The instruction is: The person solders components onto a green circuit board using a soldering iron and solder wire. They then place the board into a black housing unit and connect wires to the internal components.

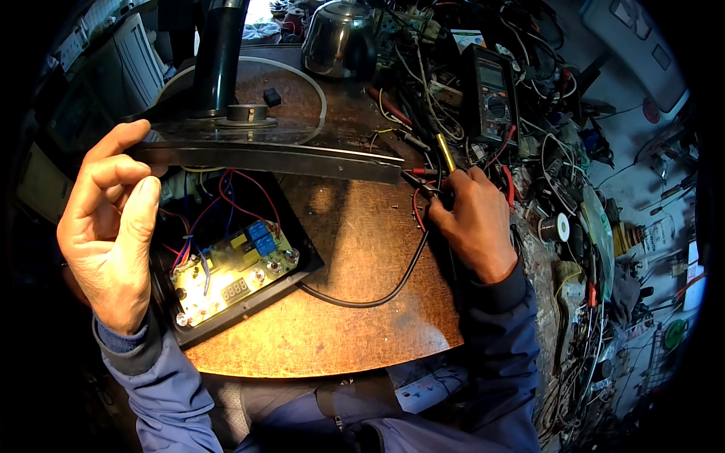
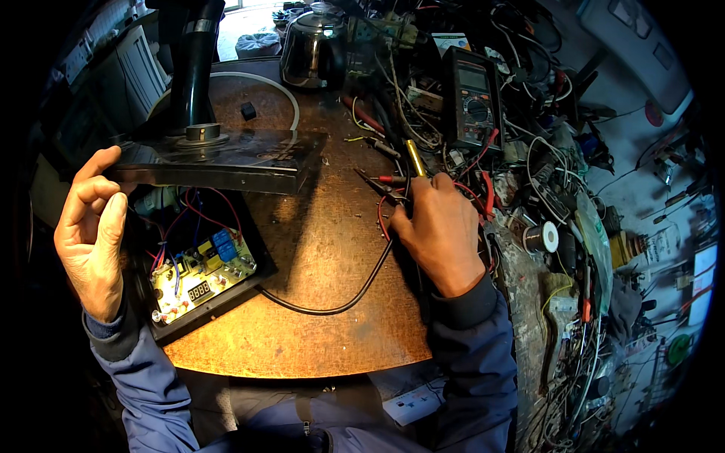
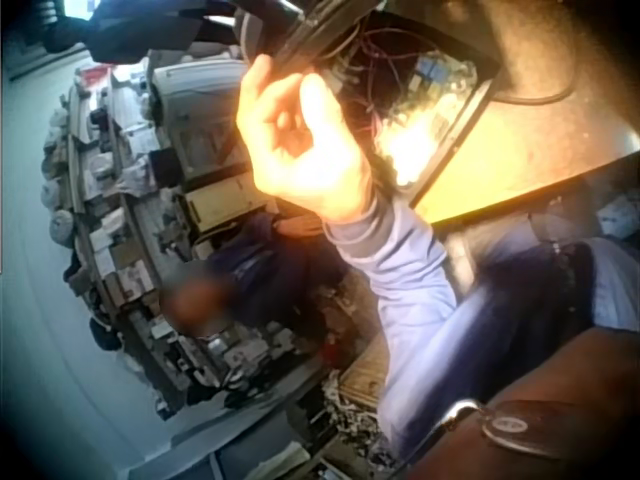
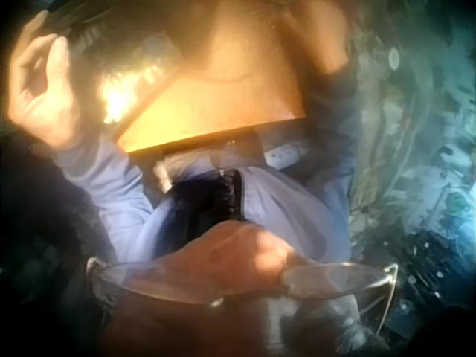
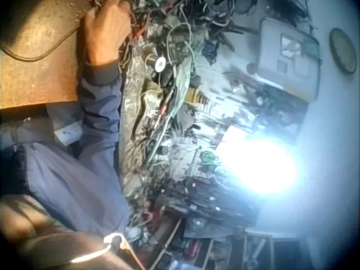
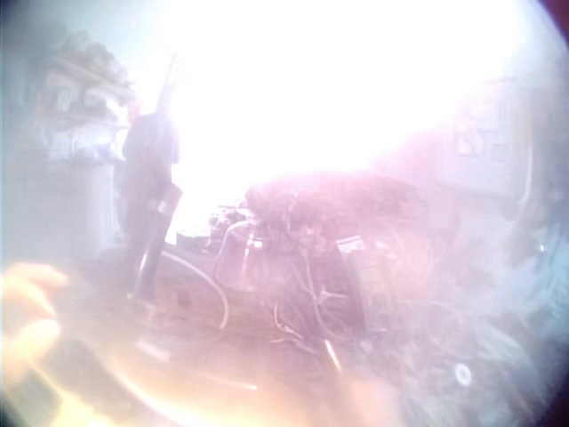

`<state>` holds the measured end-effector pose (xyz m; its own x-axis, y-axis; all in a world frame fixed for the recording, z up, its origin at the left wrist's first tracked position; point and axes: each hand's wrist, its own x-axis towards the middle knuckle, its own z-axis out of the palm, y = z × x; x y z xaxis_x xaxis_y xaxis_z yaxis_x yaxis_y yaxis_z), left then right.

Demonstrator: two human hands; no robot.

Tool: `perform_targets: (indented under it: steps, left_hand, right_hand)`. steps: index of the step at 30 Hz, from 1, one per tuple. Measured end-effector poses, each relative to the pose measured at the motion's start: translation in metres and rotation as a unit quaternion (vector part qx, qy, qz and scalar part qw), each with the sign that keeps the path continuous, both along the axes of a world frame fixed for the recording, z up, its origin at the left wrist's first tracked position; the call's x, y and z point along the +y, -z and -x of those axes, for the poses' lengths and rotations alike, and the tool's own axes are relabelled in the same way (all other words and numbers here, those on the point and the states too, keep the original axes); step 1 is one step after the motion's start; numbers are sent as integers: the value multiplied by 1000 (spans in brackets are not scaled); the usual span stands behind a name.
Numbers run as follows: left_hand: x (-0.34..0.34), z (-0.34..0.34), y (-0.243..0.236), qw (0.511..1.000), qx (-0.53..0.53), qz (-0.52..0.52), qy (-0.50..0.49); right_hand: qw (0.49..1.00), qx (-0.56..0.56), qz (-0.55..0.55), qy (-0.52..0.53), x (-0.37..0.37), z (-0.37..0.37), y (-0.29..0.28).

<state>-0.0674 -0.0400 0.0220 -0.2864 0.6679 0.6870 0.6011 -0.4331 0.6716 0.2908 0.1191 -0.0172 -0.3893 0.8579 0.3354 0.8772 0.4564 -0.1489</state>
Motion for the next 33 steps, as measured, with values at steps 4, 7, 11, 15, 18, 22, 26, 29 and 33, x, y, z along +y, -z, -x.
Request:
perform_targets:
  steps: [4,7,11,15,18,22,26,29,33]
  left_hand:
    - [1,1,1,1000,7,-6,-3]
    - [2,2,2,1000,14,-9,-6]
    - [1,2,3,1000,17,-1,-14]
    - [-1,3,2,999,25,10,-18]
    - [-4,7,-1,998,48,22,-23]
    - [-3,8,1,997,63,18,-34]
    - [-5,10,0,996,72,25,-44]
    - [-8,12,-1,995,79,38,-42]
    - [-7,15,1,995,81,35,-49]
  right_hand:
    - [999,-19,-26,23,10,-7,-3]
    - [997,-43,-32,48,15,-9,-7]
    - [999,-10,-13,-52,18,-9,-13]
    - [987,12,59,-152,27,2,-7]
    - [986,-7,70,-150,29,5,1]
    - [989,-22,58,-136,30,4,4]
    - [981,24,102,-162,32,-6,-6]
    - [980,26,132,-145,32,-14,-13]
    - [981,31,144,-126,28,-22,-18]
